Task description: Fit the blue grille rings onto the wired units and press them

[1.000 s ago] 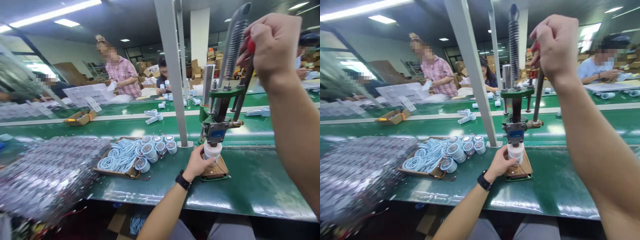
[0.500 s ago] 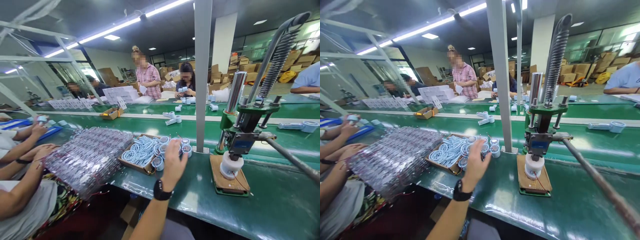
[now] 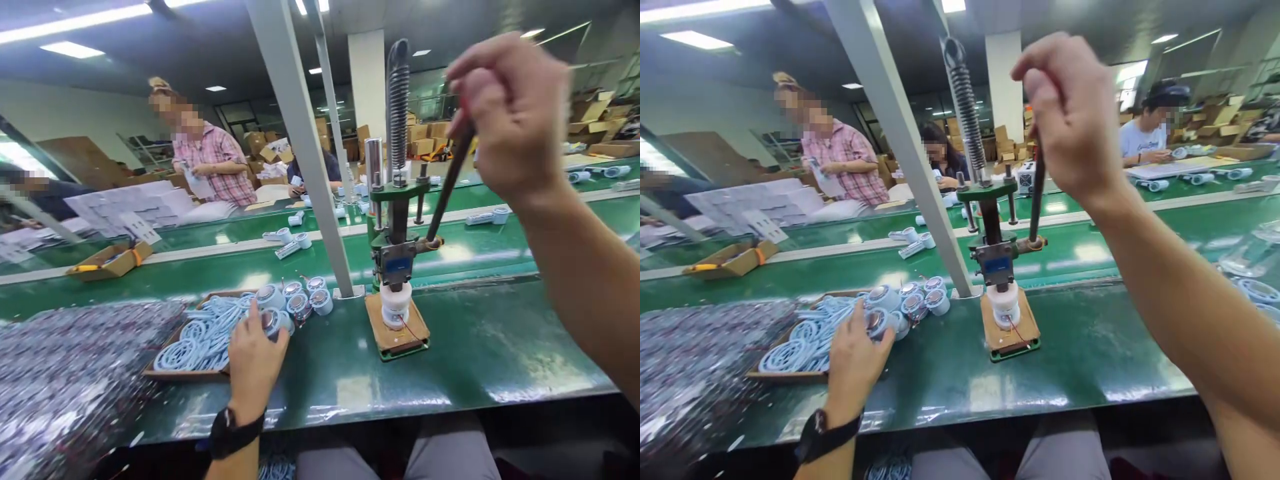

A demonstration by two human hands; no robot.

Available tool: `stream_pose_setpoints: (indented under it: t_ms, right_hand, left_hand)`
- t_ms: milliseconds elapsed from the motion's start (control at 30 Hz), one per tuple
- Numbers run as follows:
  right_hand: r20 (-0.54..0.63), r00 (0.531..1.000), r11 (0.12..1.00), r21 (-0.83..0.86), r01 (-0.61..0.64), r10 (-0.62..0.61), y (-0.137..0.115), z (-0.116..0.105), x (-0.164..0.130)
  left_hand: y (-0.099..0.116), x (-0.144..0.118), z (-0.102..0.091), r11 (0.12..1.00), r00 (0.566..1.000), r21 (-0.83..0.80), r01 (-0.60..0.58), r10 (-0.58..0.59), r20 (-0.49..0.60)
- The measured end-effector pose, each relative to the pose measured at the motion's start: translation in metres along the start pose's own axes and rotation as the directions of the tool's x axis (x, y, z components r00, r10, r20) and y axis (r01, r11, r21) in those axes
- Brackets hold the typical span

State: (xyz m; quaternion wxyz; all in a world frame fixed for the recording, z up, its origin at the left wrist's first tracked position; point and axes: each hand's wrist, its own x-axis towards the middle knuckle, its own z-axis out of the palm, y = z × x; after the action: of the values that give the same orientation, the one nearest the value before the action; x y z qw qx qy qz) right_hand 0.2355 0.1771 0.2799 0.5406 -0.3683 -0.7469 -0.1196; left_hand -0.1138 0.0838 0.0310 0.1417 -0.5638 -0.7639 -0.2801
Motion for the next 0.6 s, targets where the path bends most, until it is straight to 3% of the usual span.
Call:
stream_pose_setpoints:
  t_ms: [67,133,200,267,300,367,433,500,600]
  right_hand:
    - [0.104,0.995,0.997,-0.078,0.015,-0.007,0.001,0.004,0.009]
    - [0.109,0.994,0.997,-0.073,0.016,-0.008,-0.001,0.012,-0.008]
    - [-0.053,0.998,0.998,0.054,-0.014,0.017,-0.006,0.025,-0.057]
    - [-0.233,0.958,0.965,0.239,-0.109,0.166,-0.013,0.044,-0.127]
    - [-0.268,0.937,0.946,0.293,-0.141,0.222,-0.014,0.055,-0.163]
    - [-0.109,0.930,0.896,0.326,-0.300,0.351,-0.013,0.081,-0.225]
    - [0.108,0.867,0.823,0.276,-0.496,0.486,-0.007,0.105,-0.264]
    - [0.249,0.762,0.743,0.184,-0.644,0.598,-0.001,0.123,-0.280]
    - [0.259,0.661,0.661,0.100,-0.744,0.704,0.003,0.138,-0.280]
  left_hand:
    - [0.005,-0.018,-0.007,0.997,0.997,-0.051,-0.065,0.067,0.025]
    - [0.014,-0.037,-0.011,0.988,0.985,-0.103,-0.118,0.130,0.116]
    - [0.027,-0.053,-0.009,0.983,0.955,-0.113,-0.142,0.166,0.245]
    - [0.042,-0.063,-0.002,0.985,0.922,-0.093,-0.144,0.168,0.350]
    - [0.050,-0.065,0.003,0.986,0.913,-0.083,-0.142,0.162,0.375]
    - [0.065,-0.066,0.015,0.989,0.914,-0.069,-0.131,0.147,0.378]
    - [0.074,-0.062,0.026,0.988,0.924,-0.080,-0.130,0.150,0.351]
    - [0.076,-0.055,0.032,0.981,0.934,-0.121,-0.154,0.184,0.306]
    - [0.062,-0.040,0.032,0.950,0.945,-0.226,-0.216,0.262,0.196]
